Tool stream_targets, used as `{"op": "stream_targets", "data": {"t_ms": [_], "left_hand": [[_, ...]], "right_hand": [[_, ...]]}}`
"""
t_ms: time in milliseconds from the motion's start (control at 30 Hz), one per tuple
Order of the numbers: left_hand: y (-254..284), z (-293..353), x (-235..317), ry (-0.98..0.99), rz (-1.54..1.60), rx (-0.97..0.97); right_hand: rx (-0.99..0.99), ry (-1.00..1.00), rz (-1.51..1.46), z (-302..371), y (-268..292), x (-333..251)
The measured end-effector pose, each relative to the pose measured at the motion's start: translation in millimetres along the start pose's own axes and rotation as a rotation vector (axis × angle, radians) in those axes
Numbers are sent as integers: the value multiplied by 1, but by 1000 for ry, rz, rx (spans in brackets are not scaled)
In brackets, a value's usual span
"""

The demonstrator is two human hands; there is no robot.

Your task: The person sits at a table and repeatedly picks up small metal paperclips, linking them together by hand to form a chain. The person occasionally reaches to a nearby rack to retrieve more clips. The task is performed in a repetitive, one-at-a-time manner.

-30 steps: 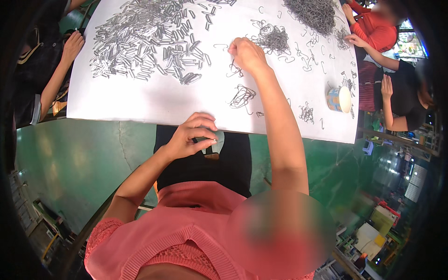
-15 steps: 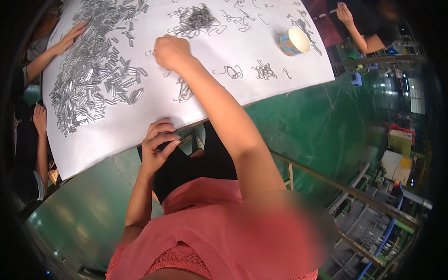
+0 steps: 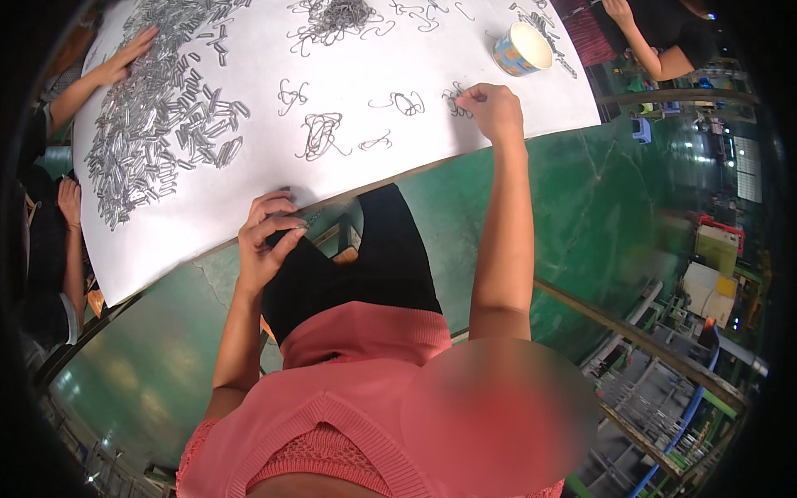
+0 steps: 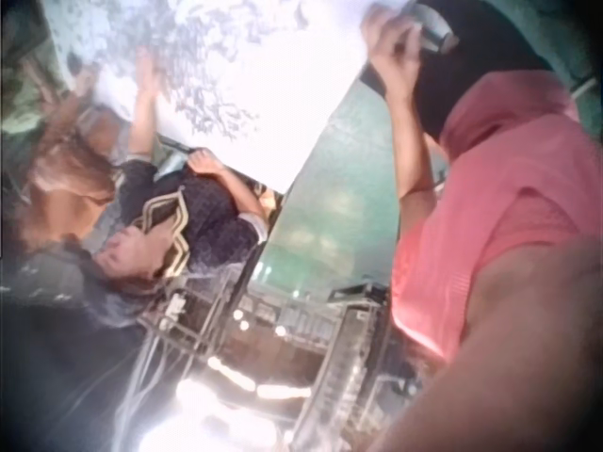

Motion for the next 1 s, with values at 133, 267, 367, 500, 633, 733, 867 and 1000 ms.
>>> {"op": "stream_targets", "data": {"t_ms": [133,267,367,500,633,733,867,1000], "left_hand": [[-1,0,2,4,0,7],[0,0,2,7,5,-1],[-1,1,1,-2,-3,6],[-2,0,1,-11,-3,18],[-3,1,-2,-11,10,25],[-2,2,-2,-19,11,28],[-3,2,-1,-6,19,18],[-3,1,0,-6,20,12]], "right_hand": [[-44,27,-112,-4,-8,4],[-137,65,-247,0,-20,-11],[-179,97,-240,6,-30,-32],[-133,124,-257,-4,-39,-22],[-47,50,-244,-7,-18,-13],[-50,-46,-281,0,0,-12],[-33,-87,-333,3,11,-7],[-38,-115,-367,1,13,2]]}}
Point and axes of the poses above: each hand's wrist, its own z-axis away from the middle knuckle, its own y-axis out of the back of the hand, x = y × z, the point moved 2 cm from there along -z, towards the middle knuckle, and after that the axes turned 8 degrees about -z, right-handed, at the moved point
